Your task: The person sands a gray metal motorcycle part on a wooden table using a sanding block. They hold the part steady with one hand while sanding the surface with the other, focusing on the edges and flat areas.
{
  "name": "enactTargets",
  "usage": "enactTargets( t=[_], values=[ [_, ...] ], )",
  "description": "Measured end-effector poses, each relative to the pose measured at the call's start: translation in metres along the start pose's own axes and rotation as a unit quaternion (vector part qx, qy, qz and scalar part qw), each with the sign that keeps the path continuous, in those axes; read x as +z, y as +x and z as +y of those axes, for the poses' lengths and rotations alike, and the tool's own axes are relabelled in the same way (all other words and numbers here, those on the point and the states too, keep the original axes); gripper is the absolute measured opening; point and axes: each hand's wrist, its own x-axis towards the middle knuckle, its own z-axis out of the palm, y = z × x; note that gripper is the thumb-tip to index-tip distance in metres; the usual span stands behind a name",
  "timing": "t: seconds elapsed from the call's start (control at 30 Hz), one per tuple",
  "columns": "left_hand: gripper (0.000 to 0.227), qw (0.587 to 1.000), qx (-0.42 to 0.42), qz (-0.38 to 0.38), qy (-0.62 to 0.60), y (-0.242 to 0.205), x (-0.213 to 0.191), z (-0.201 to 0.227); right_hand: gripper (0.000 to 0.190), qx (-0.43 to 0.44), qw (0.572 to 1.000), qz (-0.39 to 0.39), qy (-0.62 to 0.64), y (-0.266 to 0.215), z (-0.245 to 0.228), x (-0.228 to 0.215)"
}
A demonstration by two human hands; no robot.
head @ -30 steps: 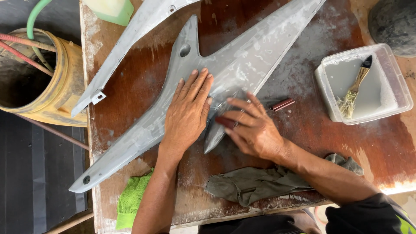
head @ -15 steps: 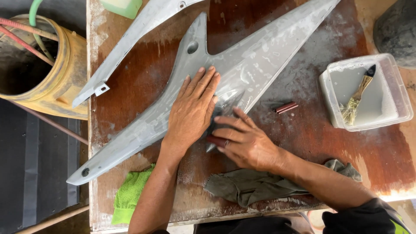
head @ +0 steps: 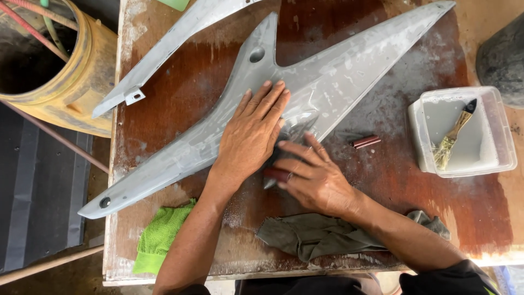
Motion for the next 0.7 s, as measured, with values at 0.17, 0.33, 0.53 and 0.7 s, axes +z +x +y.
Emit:
enactTargets(
  t=[0.17,0.33,0.53,0.7],
  values=[
    [0.047,1.000,-0.006,0.006,-0.008,-0.001,0.001,0.001,0.019,0.019,0.999,0.031,-0.029,0.001,0.007,-0.001],
    [0.049,1.000,-0.003,0.009,-0.003,-0.002,0.005,-0.002,0.016,-0.021,0.999,0.022,0.043,0.009,-0.010,-0.004],
    [0.047,1.000,-0.002,0.019,0.006,-0.002,0.005,-0.001,0.020,0.022,0.999,0.035,-0.029,0.002,0.008,-0.004],
    [0.049,1.000,0.003,0.020,0.002,-0.003,0.008,-0.003,0.016,-0.021,0.999,0.017,0.043,0.010,-0.012,-0.004]
  ],
)
